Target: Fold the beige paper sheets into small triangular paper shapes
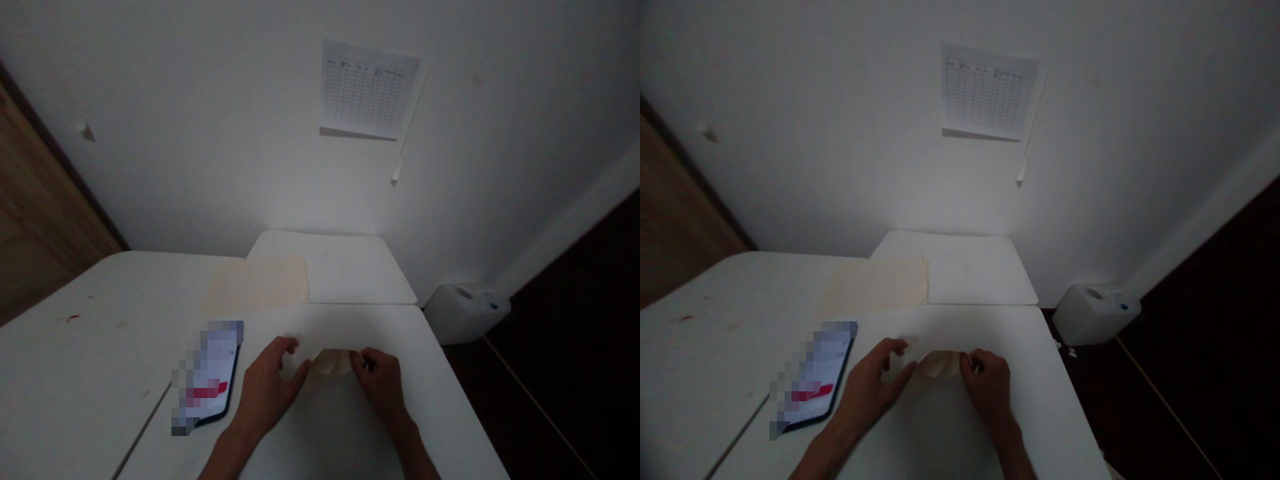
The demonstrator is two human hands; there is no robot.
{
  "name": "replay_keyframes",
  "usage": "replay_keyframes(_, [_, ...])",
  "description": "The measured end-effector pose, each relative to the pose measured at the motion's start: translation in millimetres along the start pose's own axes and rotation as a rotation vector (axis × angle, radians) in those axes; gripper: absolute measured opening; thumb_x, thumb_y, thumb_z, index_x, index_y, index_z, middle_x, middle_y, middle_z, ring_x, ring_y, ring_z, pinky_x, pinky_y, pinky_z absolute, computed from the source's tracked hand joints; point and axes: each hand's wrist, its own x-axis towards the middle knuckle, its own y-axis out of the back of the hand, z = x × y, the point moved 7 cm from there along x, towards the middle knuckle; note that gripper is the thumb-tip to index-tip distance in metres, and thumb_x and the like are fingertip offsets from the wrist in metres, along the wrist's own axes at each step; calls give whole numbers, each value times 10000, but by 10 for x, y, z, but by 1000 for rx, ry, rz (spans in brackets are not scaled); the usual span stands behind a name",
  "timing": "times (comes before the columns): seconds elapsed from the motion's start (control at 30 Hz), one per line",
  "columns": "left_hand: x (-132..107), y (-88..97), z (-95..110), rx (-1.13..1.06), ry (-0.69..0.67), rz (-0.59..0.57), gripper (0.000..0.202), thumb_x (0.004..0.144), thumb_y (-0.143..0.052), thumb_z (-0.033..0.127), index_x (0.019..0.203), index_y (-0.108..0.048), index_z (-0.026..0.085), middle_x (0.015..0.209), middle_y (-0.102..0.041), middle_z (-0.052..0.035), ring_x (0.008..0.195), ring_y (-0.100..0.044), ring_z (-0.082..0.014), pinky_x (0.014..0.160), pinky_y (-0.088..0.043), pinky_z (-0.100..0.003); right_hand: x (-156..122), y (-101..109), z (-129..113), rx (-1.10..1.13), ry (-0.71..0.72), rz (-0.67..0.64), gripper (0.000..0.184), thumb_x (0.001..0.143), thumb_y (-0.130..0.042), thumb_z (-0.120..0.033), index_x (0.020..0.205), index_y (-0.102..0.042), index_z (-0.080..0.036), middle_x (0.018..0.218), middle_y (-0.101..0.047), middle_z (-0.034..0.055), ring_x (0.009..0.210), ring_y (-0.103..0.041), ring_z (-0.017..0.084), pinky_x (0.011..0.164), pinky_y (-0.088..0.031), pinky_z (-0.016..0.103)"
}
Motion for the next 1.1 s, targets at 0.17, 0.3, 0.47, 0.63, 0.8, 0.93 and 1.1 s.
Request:
replay_keyframes(0.17, [27,-156,-21,-224,-1,-195,349,803,-618,426,1091,-632,228,972,-681,-26,640,-559,-144,627,-449,-263,31,-51,-31,59,30,-69,330,818,-583,-374,554,-609,-178,504,-553,-23,480,-491,114,529,-343,225])
replay_keyframes(0.3, [10,-240,47,-285,13,-267,300,857,-537,439,956,-703,209,853,-703,-29,611,-572,-146,591,-436,-253,61,-65,-130,129,47,-90,304,807,-593,-369,571,-625,-181,525,-582,-17,491,-510,117,536,-368,228])
replay_keyframes(0.47, [41,-275,11,-379,96,-226,350,875,-482,430,795,-710,177,683,-684,-33,581,-594,-165,532,-426,-244,95,-143,-245,297,-41,-93,256,824,-589,-401,805,-703,-172,663,-675,21,513,-548,127,516,-413,224])
replay_keyframes(0.63, [35,-348,-157,-614,254,-144,366,849,-515,482,913,-685,164,731,-695,-35,581,-642,-192,451,-445,-238,98,-389,-323,446,-94,-200,272,842,-587,-392,800,-732,-166,692,-707,39,602,-633,162,557,-461,230])
replay_keyframes(0.8, [40,-359,-135,-581,196,-167,414,858,-511,500,822,-720,145,705,-704,-44,653,-653,-206,552,-477,-246,105,-494,-278,503,-102,-226,311,835,-597,-413,709,-728,-161,661,-704,42,609,-644,182,559,-470,245])
replay_keyframes(0.93, [35,-379,-124,-604,210,-203,508,847,-482,573,787,-725,131,668,-691,-44,625,-634,-205,518,-460,-239,66,-488,-231,543,-128,-222,303,818,-620,-437,753,-749,-170,706,-726,54,635,-667,195,583,-498,258])
replay_keyframes(1.1, [10,-417,-161,-621,247,-210,535,835,-472,616,825,-710,137,682,-684,-47,626,-625,-207,504,-458,-236,29,-472,-226,483,-134,-229,326,820,-614,-438,706,-745,-162,659,-713,41,601,-656,193,562,-481,256])
